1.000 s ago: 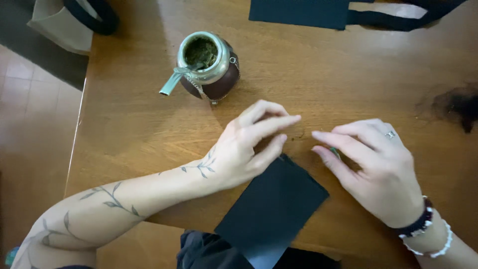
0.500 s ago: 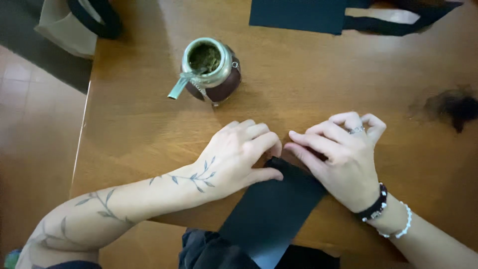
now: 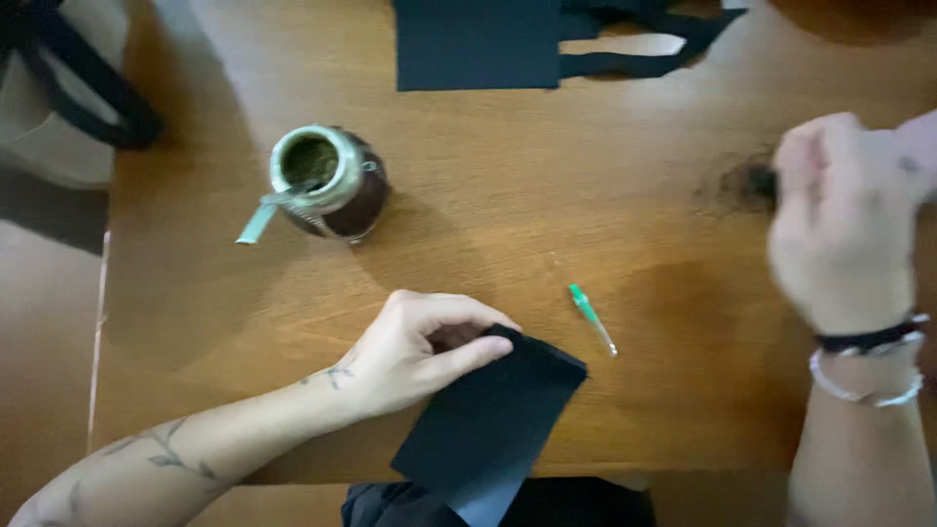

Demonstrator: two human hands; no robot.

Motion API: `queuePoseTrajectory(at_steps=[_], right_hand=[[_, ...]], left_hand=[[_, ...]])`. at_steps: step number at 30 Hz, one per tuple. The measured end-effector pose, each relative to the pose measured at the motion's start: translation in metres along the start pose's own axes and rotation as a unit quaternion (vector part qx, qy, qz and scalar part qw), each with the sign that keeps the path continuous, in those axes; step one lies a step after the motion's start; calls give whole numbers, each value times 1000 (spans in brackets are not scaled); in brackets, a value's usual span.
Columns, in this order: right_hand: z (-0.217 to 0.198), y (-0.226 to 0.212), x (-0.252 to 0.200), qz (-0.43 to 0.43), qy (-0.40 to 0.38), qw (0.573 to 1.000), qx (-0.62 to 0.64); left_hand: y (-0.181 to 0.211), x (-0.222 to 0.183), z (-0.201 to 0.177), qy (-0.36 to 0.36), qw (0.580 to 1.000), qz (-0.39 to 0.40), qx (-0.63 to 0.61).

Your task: Using a seam ripper to remove stitches from a black fabric component

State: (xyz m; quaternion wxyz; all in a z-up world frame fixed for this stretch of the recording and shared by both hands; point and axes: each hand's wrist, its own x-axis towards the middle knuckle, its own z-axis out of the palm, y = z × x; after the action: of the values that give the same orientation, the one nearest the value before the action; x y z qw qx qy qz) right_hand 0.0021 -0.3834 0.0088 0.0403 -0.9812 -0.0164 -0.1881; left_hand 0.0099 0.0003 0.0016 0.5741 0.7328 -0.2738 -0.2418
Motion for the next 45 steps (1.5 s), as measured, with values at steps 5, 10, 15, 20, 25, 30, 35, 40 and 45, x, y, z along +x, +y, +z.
queuePoseTrajectory(at_steps=[5,10,15,20,25,30,35,40,45], right_hand=[[-17,41,1,88,-43,992,80],[-31,28,10,72,-77,992,65],[-38,3,11,104,6,959,262],[-53,-48,11,-4,57,977,207],[-46,-107,8,-159,-12,943,292],[-21,-120,-1,-100,-106,906,397],[-20,-124,-1,-87,-137,910,382],[-12,-118,-9,-92,-193,893,395],[-18,-112,-4,-25,-165,900,402]], left_hand=[[6,6,8,30,997,-42,-56],[8,18,19,33,997,-27,-65],[2,33,27,17,996,-38,-84],[-5,49,35,-7,973,-33,-230],[-5,48,25,-22,947,-100,-304],[-3,47,20,-47,962,-81,-257],[-5,48,15,-44,988,-47,-144],[-2,48,12,-39,995,-23,-83],[-4,48,12,-54,995,3,-85]])
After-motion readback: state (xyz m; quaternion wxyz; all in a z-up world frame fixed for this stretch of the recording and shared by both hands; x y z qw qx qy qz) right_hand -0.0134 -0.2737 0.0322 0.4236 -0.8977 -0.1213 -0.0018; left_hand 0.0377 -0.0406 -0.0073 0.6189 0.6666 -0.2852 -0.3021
